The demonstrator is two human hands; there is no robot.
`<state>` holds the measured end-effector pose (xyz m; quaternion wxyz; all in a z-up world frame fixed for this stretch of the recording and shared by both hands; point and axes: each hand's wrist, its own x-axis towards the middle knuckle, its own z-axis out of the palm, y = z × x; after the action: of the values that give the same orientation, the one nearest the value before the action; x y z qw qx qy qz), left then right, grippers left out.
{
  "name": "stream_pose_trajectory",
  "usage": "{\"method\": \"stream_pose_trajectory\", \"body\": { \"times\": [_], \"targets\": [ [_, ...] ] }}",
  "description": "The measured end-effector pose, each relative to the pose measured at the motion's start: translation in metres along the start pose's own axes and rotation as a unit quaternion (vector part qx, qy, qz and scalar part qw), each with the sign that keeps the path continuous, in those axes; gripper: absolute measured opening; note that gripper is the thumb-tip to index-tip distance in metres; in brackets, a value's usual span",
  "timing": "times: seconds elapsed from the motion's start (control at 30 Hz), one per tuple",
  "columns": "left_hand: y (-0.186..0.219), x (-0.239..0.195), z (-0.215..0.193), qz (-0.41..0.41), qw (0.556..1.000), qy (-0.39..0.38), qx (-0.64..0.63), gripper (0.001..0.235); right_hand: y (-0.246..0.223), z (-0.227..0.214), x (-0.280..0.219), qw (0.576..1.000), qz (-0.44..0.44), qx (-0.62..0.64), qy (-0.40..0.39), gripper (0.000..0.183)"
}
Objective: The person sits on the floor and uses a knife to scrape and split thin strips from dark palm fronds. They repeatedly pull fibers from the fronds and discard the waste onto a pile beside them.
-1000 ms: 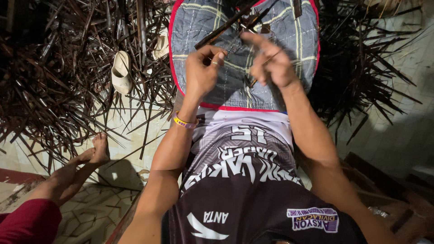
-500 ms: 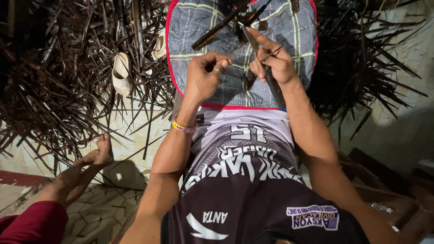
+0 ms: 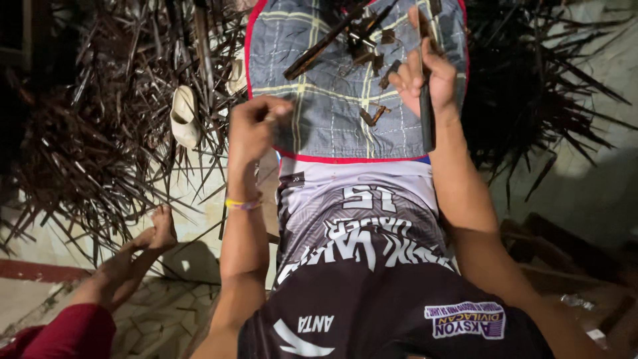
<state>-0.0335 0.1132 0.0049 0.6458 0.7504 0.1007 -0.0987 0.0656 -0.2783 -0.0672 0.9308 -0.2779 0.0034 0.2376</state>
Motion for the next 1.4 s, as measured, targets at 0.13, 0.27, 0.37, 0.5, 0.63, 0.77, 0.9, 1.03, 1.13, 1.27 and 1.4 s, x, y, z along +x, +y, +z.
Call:
{"method": "stream_pose_trajectory", "body": {
  "times": [0.13,0.27,0.37,0.5,0.63,0.77,0.9,1.03,1.13,1.27,1.4],
  "targets": [
    [0.012,0.000,-0.034,-0.014,1.000,0.017,0.022,0.010,0.000,-0.001,0.000,0.999,-0.025,0.022,0.013,0.064],
    [-0.006,0.005,-0.046,-0.008,0.997,0.073,-0.011,0.009,0.004,0.014,0.003,0.999,-0.030,0.007,0.041,0.064],
    [-0.011,0.012,-0.019,0.003,0.994,0.108,-0.024,0.011,0.010,0.054,0.006,0.967,0.021,-0.219,0.125,0.046],
    [0.031,0.018,0.030,0.068,0.987,0.132,0.065,0.012,0.039,0.072,0.009,0.841,0.007,-0.528,0.118,0.050],
    [0.062,0.013,0.066,0.083,0.987,0.097,0.095,0.017,0.057,0.023,0.011,0.844,0.048,-0.525,0.104,0.065],
    [0.059,0.021,0.074,0.077,0.977,0.106,0.171,0.019,0.040,0.024,0.013,0.932,0.066,-0.340,0.106,0.043],
    [0.024,0.035,0.054,0.038,0.933,0.230,0.275,0.034,0.025,0.034,0.008,0.969,0.075,-0.201,0.121,0.032],
    [-0.004,0.046,0.037,-0.024,0.911,0.283,0.299,0.054,0.019,0.023,0.007,0.982,0.083,-0.151,0.077,0.035],
    [-0.021,0.053,0.025,-0.122,0.900,0.268,0.321,0.045,0.013,0.020,0.009,0.989,0.096,-0.104,0.051,0.036],
    [-0.053,0.064,0.013,-0.174,0.906,0.275,0.271,0.046,0.008,0.018,0.009,0.992,0.090,-0.077,0.039,0.033],
    [-0.035,0.038,0.001,-0.093,0.921,0.337,0.174,0.024,0.002,0.018,0.006,0.993,0.099,-0.032,0.058,0.030]
  ]
}}
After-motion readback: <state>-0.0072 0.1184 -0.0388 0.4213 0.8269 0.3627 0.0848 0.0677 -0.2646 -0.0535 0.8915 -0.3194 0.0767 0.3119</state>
